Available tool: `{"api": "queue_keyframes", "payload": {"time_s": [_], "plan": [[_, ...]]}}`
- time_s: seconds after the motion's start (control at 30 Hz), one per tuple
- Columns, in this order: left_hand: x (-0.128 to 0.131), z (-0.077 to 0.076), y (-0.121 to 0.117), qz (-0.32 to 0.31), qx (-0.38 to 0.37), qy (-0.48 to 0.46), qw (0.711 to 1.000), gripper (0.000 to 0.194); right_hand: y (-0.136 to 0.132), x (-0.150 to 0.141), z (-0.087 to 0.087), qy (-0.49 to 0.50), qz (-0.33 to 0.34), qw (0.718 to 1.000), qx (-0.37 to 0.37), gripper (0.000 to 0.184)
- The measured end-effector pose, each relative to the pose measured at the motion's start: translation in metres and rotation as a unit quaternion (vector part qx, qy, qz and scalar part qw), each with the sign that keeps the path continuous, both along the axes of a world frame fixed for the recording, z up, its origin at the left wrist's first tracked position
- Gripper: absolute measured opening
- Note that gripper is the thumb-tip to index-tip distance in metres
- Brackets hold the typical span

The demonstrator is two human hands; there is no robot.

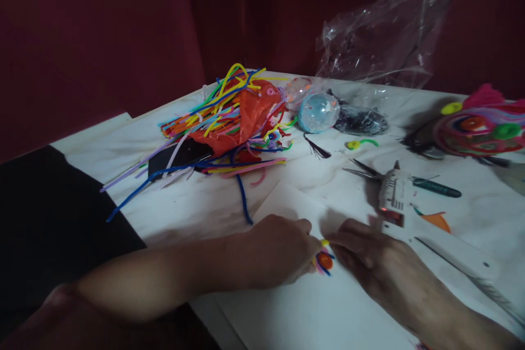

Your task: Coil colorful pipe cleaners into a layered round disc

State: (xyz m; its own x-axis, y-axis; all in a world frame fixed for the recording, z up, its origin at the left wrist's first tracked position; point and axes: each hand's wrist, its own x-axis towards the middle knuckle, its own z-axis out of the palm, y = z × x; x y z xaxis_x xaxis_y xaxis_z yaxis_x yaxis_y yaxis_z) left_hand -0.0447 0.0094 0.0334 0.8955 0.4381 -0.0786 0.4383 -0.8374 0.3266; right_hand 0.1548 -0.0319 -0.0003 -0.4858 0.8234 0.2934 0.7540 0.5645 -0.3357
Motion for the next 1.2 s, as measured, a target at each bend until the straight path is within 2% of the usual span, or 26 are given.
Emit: {"api": "queue_keyframes", "payload": {"time_s": [0.13, 0.3, 0.47, 0.9, 1.07, 1.2], "plan": [[0.0, 0.0, 0.0, 0.002, -0.007, -0.004, 1.0, 0.012, -0.003, 0.0, -0.002, 0.009, 0.0, 1.0, -0.01, 0.033], [-0.001, -0.001, 0.0, 0.012, -0.023, -0.021, 0.999, 0.013, -0.006, -0.001, -0.003, 0.046, -0.033, 0.996, -0.071, 0.033], [-0.001, -0.003, 0.001, 0.009, -0.017, -0.021, 1.0, 0.016, -0.009, -0.004, 0.0, 0.059, -0.038, 0.992, -0.104, 0.031], [0.0, -0.006, 0.001, 0.021, -0.043, -0.032, 0.998, 0.013, -0.01, -0.006, 0.005, 0.061, -0.024, 0.997, -0.049, 0.03], [0.001, -0.007, 0.001, 0.036, -0.047, -0.034, 0.998, 0.014, -0.015, -0.006, 0.003, 0.058, -0.036, 0.994, -0.09, 0.029], [0.001, -0.007, 0.002, 0.042, -0.052, -0.033, 0.997, 0.015, -0.024, -0.009, -0.006, 0.09, -0.047, 0.99, -0.102, 0.028]]}}
